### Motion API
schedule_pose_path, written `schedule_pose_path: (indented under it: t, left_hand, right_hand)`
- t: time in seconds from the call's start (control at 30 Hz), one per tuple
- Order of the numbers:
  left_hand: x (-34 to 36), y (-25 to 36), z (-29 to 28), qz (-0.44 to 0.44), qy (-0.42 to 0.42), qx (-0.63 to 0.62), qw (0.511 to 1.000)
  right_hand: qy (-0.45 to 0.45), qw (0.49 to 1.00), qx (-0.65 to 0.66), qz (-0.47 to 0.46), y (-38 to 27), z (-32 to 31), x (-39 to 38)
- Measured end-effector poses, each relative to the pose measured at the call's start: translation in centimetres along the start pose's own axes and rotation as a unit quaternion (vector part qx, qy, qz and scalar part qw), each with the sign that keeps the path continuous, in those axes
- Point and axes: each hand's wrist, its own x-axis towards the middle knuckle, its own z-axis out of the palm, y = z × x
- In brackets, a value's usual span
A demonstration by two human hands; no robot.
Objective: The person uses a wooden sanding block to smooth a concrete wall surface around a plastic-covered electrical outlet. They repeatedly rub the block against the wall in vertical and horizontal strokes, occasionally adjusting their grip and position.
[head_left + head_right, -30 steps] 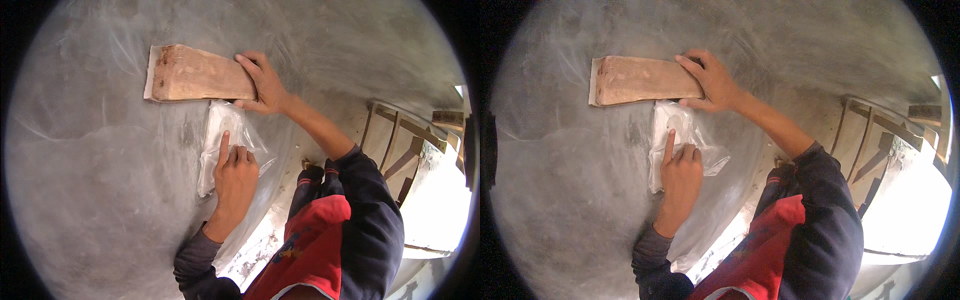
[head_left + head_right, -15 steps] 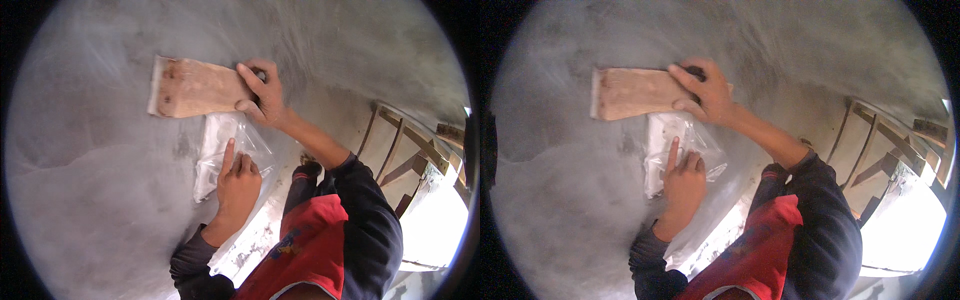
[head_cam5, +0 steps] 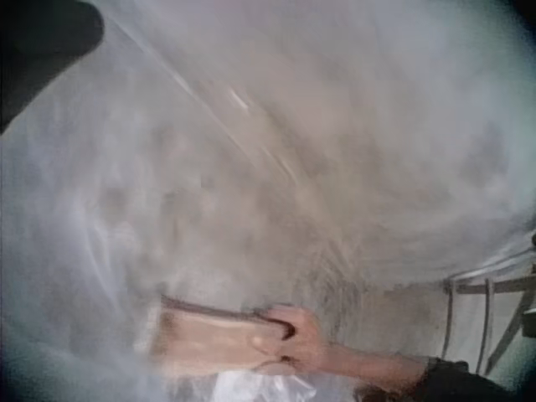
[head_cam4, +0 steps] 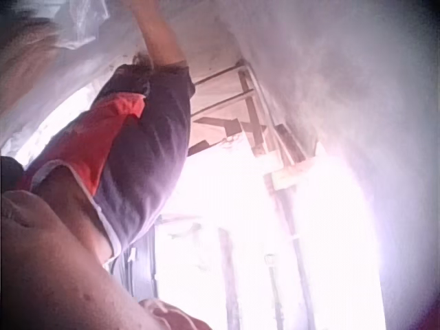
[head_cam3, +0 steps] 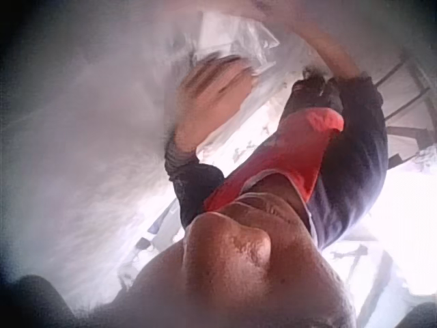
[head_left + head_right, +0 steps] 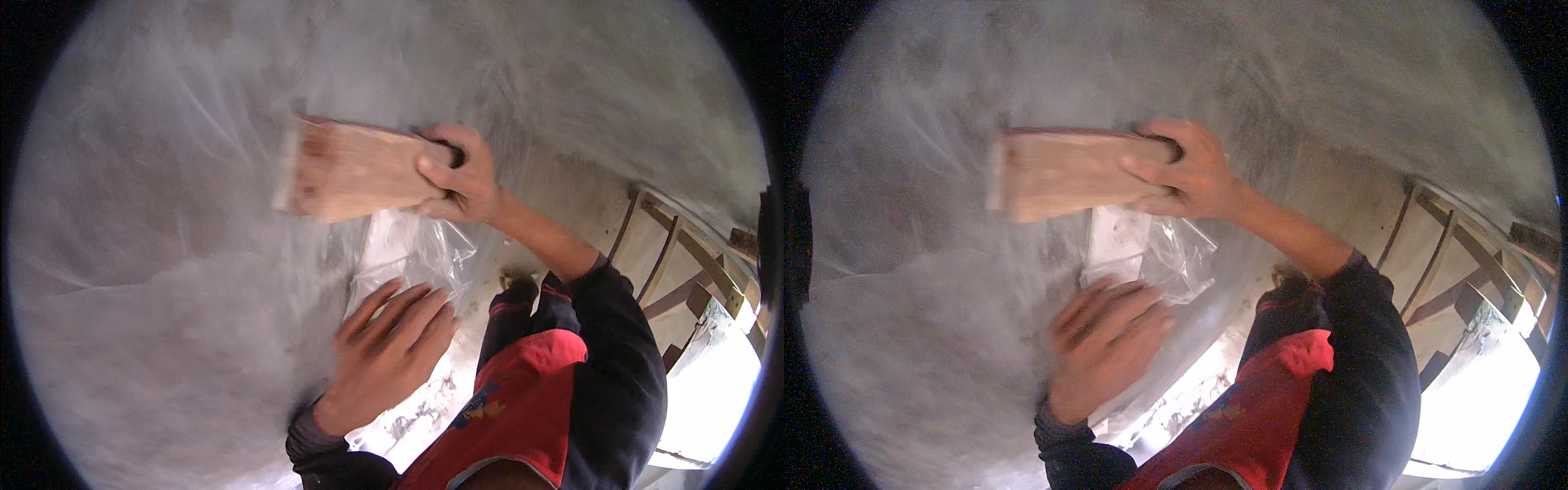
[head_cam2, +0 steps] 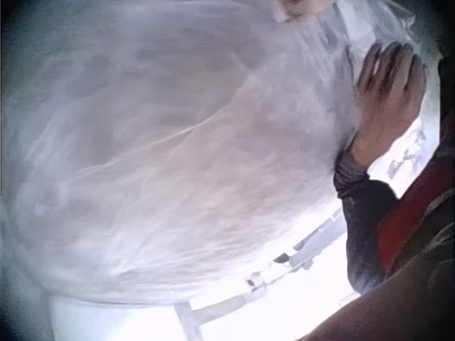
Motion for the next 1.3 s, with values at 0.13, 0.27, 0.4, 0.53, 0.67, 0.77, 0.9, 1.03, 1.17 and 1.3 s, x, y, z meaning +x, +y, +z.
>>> schedule_pose_path:
  t: [0.13, 0.27, 0.4, 0.53, 0.67, 0.77, 0.9, 1.03, 1.17, 1.3]
  left_hand:
    - [-8.3, 0.2, -9.3, 0.007, 0.348, 0.296, 0.890]
    - [-15.7, -1.4, -7.8, -0.188, 0.494, 0.576, 0.623]
    - [-14.8, -6.7, -5.6, -0.218, 0.476, 0.551, 0.650]
    - [-16.5, -5.1, -6.3, -0.240, 0.479, 0.551, 0.640]
    - [-14.4, -2.2, -4.6, -0.293, 0.516, 0.536, 0.600]
    - [-14.5, -3.5, -5.4, -0.219, 0.488, 0.589, 0.606]
    - [-15.4, -3.5, -3.9, -0.239, 0.518, 0.474, 0.671]
    - [-15.5, -4.0, -4.1, -0.234, 0.529, 0.456, 0.676]
    - [-14.0, -3.7, -4.8, -0.241, 0.537, 0.440, 0.678]
    - [-14.2, -4.9, -4.6, -0.231, 0.521, 0.451, 0.687]
  right_hand:
    - [-0.003, 0.999, -0.045, -0.019, 0.7, 0.2, -1.0]
    - [-0.010, 1.000, -0.008, 0.026, 5.1, -1.0, -8.1]
    - [-0.023, 0.999, -0.031, -0.023, 1.6, 0.1, 0.5]
    - [-0.065, 0.996, -0.005, 0.066, 1.3, -0.2, 0.0]
    - [-0.092, 0.982, 0.073, 0.147, 5.1, -1.2, -8.0]
    - [-0.016, 0.998, -0.014, -0.058, 1.4, -1.1, -0.1]
    - [-0.019, 0.996, -0.004, -0.093, -0.5, -0.3, 3.2]
    - [-0.036, 0.999, 0.021, -0.004, 2.3, -0.1, -4.1]
    - [0.008, 0.998, 0.052, 0.024, 2.4, 0.1, -6.2]
    - [-0.018, 0.995, 0.034, -0.091, -2.8, 0.9, 5.9]
